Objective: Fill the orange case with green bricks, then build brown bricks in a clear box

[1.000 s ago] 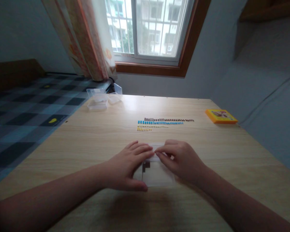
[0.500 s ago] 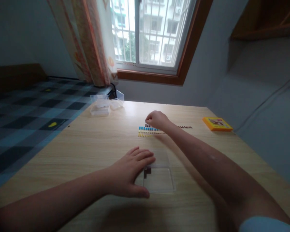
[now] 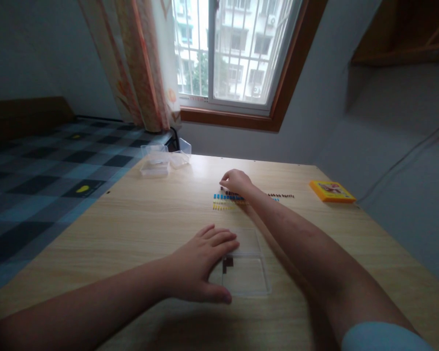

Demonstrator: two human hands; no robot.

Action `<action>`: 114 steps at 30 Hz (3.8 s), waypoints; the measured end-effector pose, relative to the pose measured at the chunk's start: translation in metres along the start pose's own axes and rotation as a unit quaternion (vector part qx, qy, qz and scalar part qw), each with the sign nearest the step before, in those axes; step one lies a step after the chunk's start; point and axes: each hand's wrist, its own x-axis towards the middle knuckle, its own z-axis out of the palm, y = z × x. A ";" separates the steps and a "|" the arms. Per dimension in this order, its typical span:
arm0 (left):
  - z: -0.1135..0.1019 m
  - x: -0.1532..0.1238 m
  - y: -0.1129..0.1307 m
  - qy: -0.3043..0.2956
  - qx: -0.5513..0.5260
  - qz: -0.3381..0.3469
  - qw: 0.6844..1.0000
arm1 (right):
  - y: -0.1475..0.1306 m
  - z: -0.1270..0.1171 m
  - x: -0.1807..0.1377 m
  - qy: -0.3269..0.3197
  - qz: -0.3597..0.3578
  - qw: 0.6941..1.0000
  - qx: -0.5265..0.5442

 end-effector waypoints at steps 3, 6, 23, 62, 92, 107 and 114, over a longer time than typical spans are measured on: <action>0.000 0.000 0.000 -0.001 0.001 0.001 1.000 | 0.001 -0.004 -0.001 -0.016 -0.005 1.000 0.003; -0.001 0.001 0.001 -0.001 0.003 0.003 1.000 | 0.002 -0.005 -0.003 -0.025 -0.010 1.000 0.002; -0.003 0.004 0.002 -0.019 0.013 -0.003 1.000 | -0.002 -0.043 -0.063 0.092 -0.095 0.991 0.002; -0.007 0.006 0.005 -0.027 0.025 -0.009 0.999 | 0.021 -0.015 -0.231 -0.042 -0.332 0.942 0.027; -0.004 0.004 0.005 -0.020 0.023 -0.008 0.999 | 0.016 -0.003 -0.229 -0.019 -0.291 0.956 0.027; -0.003 0.005 0.002 -0.019 0.025 -0.002 0.999 | 0.015 -0.012 -0.233 -0.049 -0.309 0.949 0.048; -0.004 0.004 0.003 -0.024 0.022 -0.007 0.999 | 0.013 -0.010 -0.233 -0.045 -0.310 0.949 0.045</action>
